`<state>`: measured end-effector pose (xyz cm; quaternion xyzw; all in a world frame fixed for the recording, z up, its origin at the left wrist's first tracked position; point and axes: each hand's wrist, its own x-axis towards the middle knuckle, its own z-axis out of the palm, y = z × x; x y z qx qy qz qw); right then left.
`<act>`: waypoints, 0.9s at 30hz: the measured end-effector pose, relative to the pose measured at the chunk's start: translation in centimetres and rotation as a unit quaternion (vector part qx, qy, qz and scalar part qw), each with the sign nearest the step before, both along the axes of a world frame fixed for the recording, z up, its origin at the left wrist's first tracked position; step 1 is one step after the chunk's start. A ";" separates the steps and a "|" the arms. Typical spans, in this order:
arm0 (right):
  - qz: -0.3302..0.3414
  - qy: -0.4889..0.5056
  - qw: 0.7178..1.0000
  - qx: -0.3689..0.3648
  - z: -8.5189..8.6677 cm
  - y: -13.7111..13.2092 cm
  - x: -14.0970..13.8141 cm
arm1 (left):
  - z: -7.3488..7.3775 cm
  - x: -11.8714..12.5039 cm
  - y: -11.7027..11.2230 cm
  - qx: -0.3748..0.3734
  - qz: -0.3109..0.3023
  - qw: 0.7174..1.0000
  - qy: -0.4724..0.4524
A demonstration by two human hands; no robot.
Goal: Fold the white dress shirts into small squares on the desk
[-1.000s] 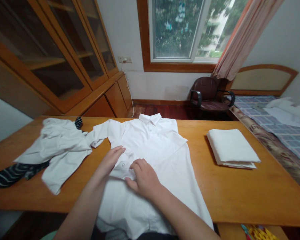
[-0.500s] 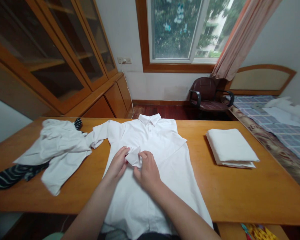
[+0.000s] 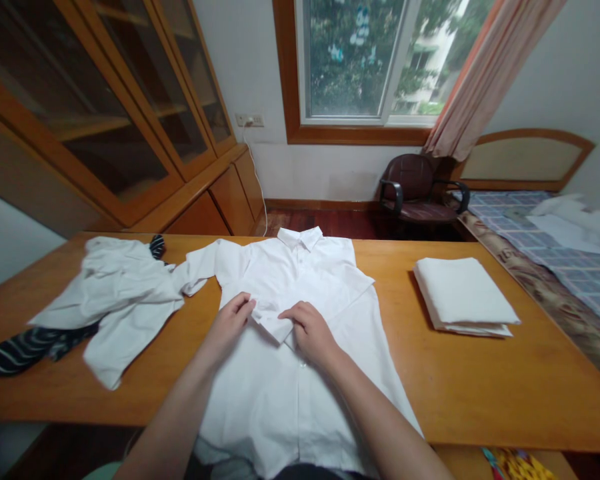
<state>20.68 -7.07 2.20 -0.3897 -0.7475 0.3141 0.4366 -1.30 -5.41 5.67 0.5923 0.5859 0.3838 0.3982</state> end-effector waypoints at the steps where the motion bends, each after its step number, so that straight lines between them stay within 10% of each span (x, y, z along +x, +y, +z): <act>1: 0.003 -0.008 1.000 0.000 0.1 0.1 0.1 | 0.3 0.0 -0.2 -0.003 -0.012 1.000 0.006; 8: -0.016 -0.027 0.999 0.016 0.0 0.6 -0.4 | 1.6 1.4 -1.1 -0.089 -0.045 0.990 -0.100; 17: -0.115 -0.028 0.991 0.064 2.3 -0.6 -0.8 | -0.3 2.3 -0.8 -0.085 0.031 0.979 -0.185; 27: -0.129 -0.120 0.980 0.092 1.4 -0.4 -1.9 | 0.2 2.6 -0.6 -0.042 0.017 0.995 -0.093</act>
